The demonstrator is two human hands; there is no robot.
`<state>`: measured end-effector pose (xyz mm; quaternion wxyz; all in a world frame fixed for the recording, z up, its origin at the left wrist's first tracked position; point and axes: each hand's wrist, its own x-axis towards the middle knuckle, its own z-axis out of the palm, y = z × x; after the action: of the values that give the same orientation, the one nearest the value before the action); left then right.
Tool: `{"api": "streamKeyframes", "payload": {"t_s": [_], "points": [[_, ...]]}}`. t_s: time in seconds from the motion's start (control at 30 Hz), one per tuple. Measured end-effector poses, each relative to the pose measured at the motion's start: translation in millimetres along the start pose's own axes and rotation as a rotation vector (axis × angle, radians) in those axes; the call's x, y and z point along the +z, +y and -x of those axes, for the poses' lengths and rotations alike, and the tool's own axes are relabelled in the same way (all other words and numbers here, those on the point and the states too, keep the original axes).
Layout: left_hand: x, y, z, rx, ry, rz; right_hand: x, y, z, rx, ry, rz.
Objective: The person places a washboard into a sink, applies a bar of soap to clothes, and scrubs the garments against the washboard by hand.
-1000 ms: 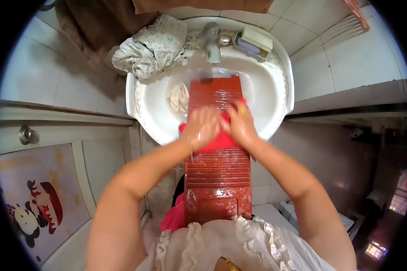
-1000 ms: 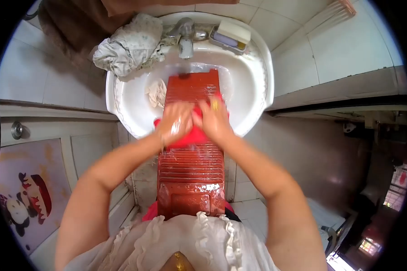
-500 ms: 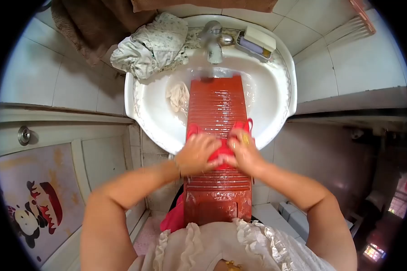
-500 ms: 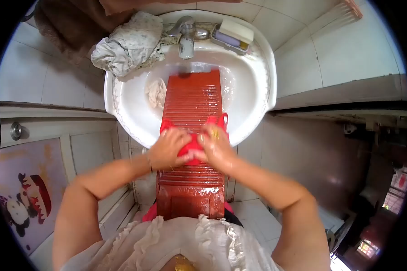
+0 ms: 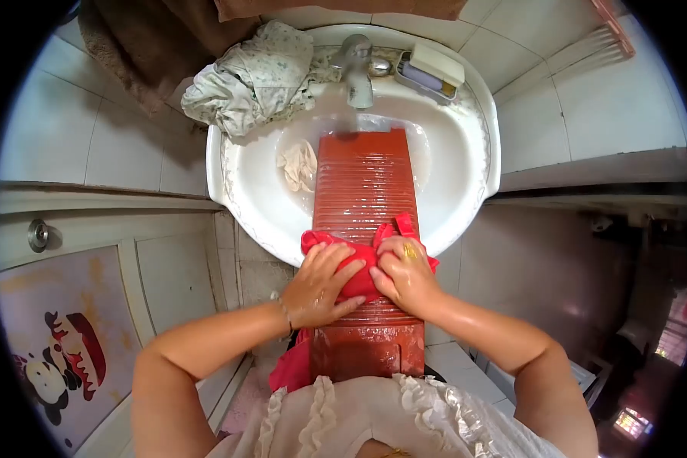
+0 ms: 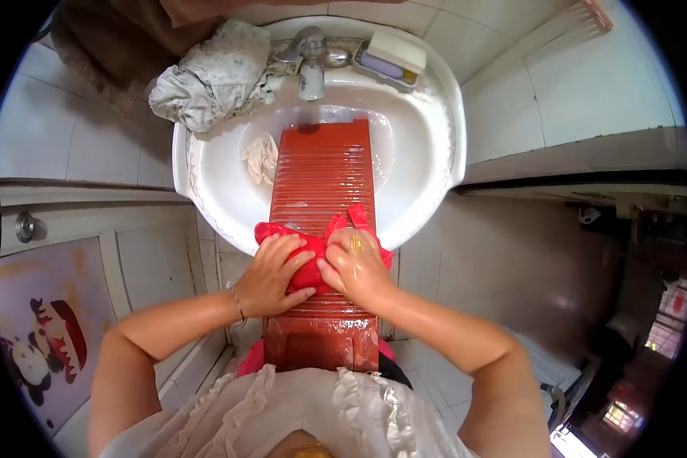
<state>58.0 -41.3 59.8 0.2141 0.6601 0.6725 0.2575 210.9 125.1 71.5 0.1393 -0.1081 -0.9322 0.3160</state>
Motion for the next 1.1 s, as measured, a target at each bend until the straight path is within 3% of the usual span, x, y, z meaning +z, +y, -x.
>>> {"api": "streamKeyframes", "payload": {"t_s": [0.07, 0.1, 0.13, 0.17, 0.23, 0.27, 0.33, 0.37, 0.43, 0.5, 0.6, 0.67, 0.73, 0.8, 0.83, 0.9, 0.97, 1.03, 1.07, 1.1], "points": [[6, -32, -28, 0.062, 0.016, -0.006, 17, 35, -27, 0.027, -0.006, -0.040], [9, -55, -48, 0.062, 0.018, -0.020, 21, 57, -49, -0.083, 0.048, 0.083], [8, -74, -72, -0.005, 0.046, -0.044, 38, 88, -70, -0.012, 0.204, 0.096], [24, -106, -97, 0.014, 0.204, -0.117, 49, 116, -100, -0.019, 0.333, 0.184], [25, -119, -132, -0.207, 0.327, -0.387, 72, 146, -140, 0.228, 0.508, 0.454], [22, -110, -135, -0.202, 0.333, -0.394, 70, 140, -142, 0.222, 0.517, 0.454], [18, -88, -127, -0.340, 0.293, -0.336, 64, 118, -138, 0.485, 0.296, 0.287], [24, -77, -106, -0.267, 0.334, -0.147, 54, 102, -115, 0.340, 0.351, 0.184], [14, -30, -36, -0.101, 0.255, -0.129, 18, 45, -51, 0.267, 0.109, -0.061], [-6, 2, 3, -0.034, 0.009, 0.004, 0, 8, 9, 0.098, -0.028, -0.148], [-5, -11, -3, 0.080, -0.018, 0.072, -5, 14, 7, 0.009, -0.191, -0.075], [6, -45, -38, 0.054, -0.003, -0.017, 18, 52, -25, 0.027, -0.027, 0.068], [34, -104, -75, 0.013, 0.197, -0.136, 42, 100, -82, 0.014, 0.186, 0.265], [22, -110, -127, -0.268, 0.264, -0.289, 60, 134, -135, 0.038, 0.361, 0.397], [20, -111, -143, -0.261, 0.277, -0.300, 68, 140, -146, 0.027, 0.375, 0.401], [18, -113, -157, -0.564, 0.072, -0.204, 77, 142, -158, 0.352, 0.288, 0.324], [18, -89, -128, -0.461, 0.138, -0.165, 55, 113, -135, 0.383, 0.169, 0.119], [21, -48, -74, -0.250, 0.231, -0.143, 22, 64, -70, 0.252, 0.105, 0.123], [19, -21, -41, -0.140, 0.255, -0.158, 13, 52, -31, 0.087, 0.076, 0.172], [3, 7, -15, -0.090, 0.162, -0.063, -5, 24, -1, 0.053, -0.010, 0.155]]}}
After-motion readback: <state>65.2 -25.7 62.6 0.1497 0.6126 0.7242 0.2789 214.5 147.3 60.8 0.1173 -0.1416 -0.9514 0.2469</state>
